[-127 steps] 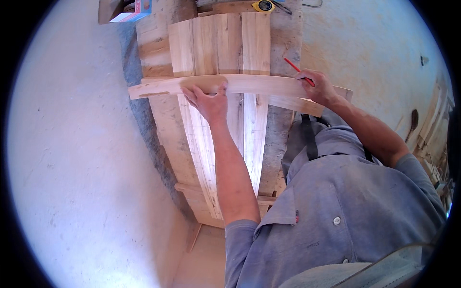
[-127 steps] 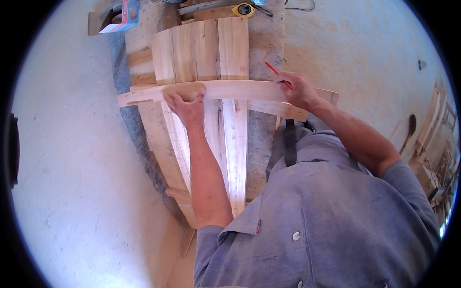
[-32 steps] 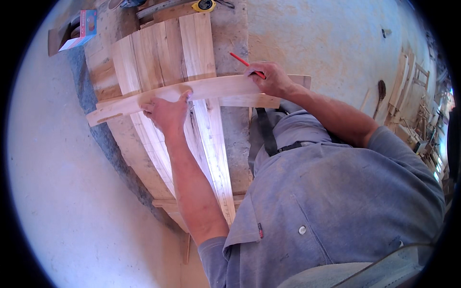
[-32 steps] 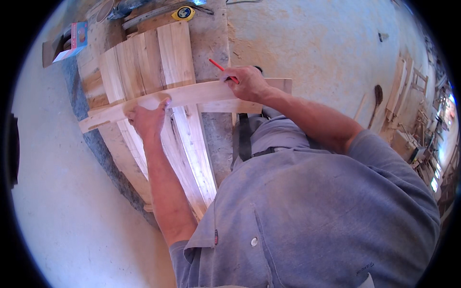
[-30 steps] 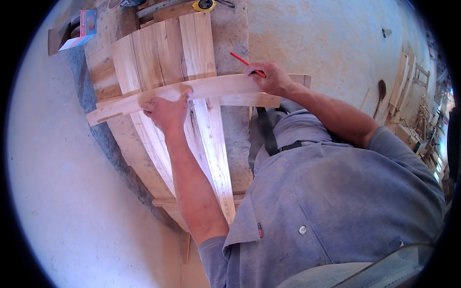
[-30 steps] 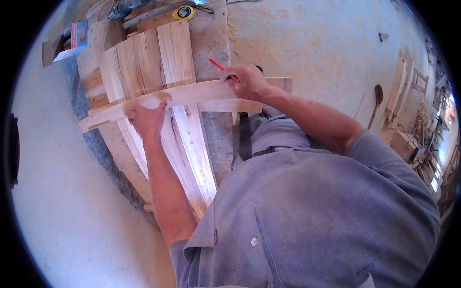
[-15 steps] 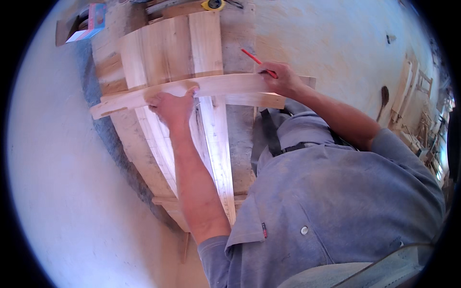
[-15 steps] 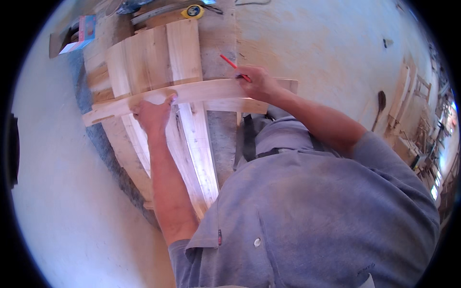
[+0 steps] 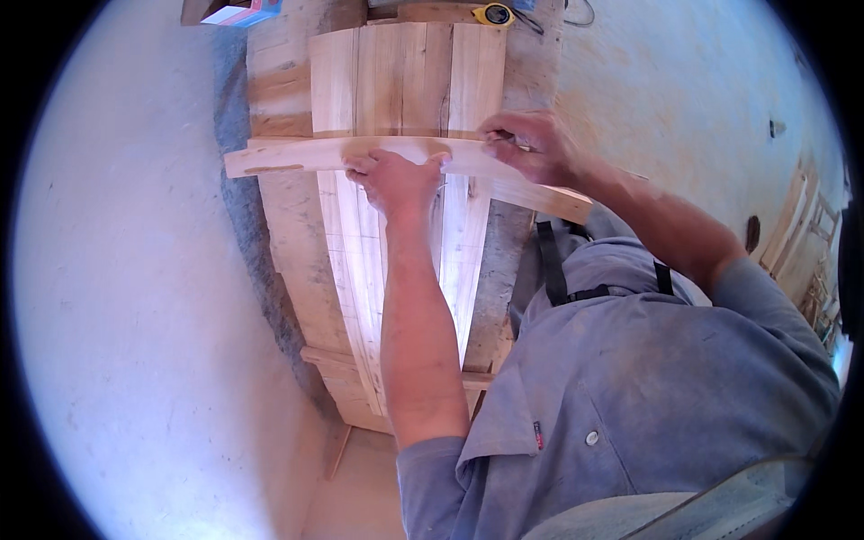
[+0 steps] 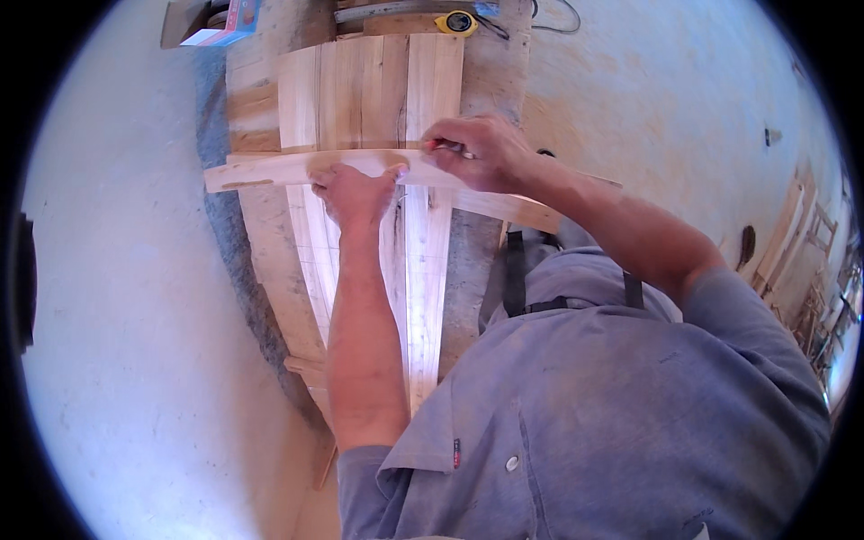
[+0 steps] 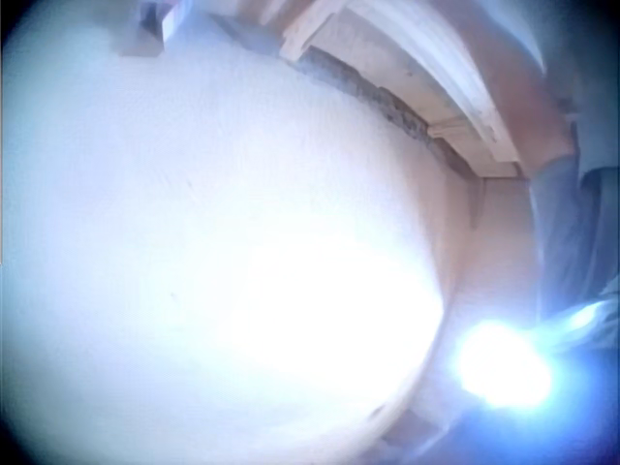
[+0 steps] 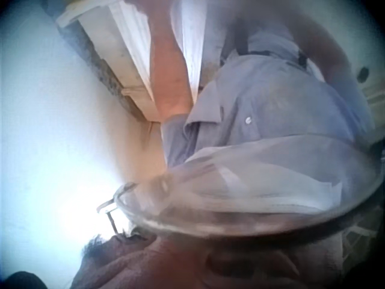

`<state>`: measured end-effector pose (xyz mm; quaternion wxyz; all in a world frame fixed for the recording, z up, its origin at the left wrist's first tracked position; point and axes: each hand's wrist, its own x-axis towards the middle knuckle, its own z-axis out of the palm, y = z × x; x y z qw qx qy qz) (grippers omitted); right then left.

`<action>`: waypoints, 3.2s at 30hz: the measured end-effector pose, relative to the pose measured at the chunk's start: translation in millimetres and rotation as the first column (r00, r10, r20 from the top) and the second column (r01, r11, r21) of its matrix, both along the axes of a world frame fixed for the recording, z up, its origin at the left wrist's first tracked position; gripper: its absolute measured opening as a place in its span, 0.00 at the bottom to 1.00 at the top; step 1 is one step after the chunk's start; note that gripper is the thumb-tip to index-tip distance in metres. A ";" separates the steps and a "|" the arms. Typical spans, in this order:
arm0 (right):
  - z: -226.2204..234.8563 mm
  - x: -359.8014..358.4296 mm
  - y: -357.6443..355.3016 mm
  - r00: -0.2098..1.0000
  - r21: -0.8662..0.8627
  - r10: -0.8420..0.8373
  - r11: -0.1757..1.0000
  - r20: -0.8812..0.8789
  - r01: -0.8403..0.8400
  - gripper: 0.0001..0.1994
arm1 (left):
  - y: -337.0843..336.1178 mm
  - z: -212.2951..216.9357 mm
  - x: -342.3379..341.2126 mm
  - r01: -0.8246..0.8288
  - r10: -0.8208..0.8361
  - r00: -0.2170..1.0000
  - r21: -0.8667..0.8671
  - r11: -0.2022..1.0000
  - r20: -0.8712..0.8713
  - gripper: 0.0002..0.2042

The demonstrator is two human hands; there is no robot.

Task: The person places a curved wooden piece over a stack of planks and uses a red pencil to mark alignment points along its length. The person then removes the curved piece and marks additional lines on the stacked planks.

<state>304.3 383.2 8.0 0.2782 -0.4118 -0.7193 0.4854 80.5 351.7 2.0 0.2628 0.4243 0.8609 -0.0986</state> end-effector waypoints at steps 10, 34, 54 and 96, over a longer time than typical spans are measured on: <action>6.2 -37.8 26.9 0.994 -0.094 0.111 0.989 -0.026 -0.113 0.12 | 2.0 3.1 1.7 -0.037 0.037 0.999 -0.019 0.999 0.017 0.61; -9.5 -115.1 72.5 0.911 0.091 0.371 0.916 0.182 -0.391 0.10 | -3.9 -30.6 -14.4 0.127 -0.128 0.987 -0.017 0.992 -0.098 0.57; -56.0 90.6 -59.6 0.886 -0.115 -0.012 0.991 0.464 0.074 0.10 | 3.5 -1.6 2.7 0.022 -0.028 0.997 -0.089 0.996 -0.074 0.60; -65.2 121.8 63.8 0.908 -0.182 -0.170 0.950 0.383 0.255 0.10 | 99.5 -46.1 -0.5 -0.039 0.008 0.997 0.440 0.897 0.071 0.56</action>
